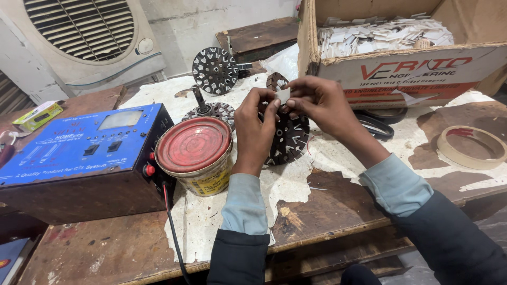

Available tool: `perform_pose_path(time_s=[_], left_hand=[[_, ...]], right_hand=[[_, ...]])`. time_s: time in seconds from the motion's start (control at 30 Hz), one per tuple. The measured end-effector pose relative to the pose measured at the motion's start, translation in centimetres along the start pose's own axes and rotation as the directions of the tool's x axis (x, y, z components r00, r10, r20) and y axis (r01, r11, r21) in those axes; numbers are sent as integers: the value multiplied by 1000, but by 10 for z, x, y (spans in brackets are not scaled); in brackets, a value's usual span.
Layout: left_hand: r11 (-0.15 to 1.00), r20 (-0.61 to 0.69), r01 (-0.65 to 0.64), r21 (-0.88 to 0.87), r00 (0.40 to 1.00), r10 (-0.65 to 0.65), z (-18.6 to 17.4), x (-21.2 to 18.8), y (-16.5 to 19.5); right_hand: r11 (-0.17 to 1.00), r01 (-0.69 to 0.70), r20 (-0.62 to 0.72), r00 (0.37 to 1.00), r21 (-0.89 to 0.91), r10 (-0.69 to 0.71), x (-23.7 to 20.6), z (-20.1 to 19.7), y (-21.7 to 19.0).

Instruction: The person sits at a workbench and attaches small white paper pieces one at a time onto the slots of a circular metal disc, taking each piece from a cardboard box of paper pieces and pressing it into place around the disc's edge.

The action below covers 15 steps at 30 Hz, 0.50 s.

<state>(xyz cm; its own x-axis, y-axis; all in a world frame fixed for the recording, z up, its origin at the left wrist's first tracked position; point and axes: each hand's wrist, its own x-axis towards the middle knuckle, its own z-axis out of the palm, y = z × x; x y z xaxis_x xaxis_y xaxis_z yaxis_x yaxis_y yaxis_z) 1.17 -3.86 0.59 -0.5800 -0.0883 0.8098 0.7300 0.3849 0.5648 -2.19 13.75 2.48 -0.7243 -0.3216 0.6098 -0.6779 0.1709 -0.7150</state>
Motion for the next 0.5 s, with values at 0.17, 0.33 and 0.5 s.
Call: perform_pose_path(time_s=[0.17,0.33,0.5], left_hand=[[999,30,24,34,999,-25,0,-1,3],[989,29,-92,115,996,90,0,-1,2],[984,56,-66,166,997,58,0,-3,2]], right_hand=[[994,97,-33,995,-50,-99,-6,5,0],[950,237,-34,968,-202,-249,-10,5,-10],[956,235,-10,971,-177,-240,-10,3,-16]])
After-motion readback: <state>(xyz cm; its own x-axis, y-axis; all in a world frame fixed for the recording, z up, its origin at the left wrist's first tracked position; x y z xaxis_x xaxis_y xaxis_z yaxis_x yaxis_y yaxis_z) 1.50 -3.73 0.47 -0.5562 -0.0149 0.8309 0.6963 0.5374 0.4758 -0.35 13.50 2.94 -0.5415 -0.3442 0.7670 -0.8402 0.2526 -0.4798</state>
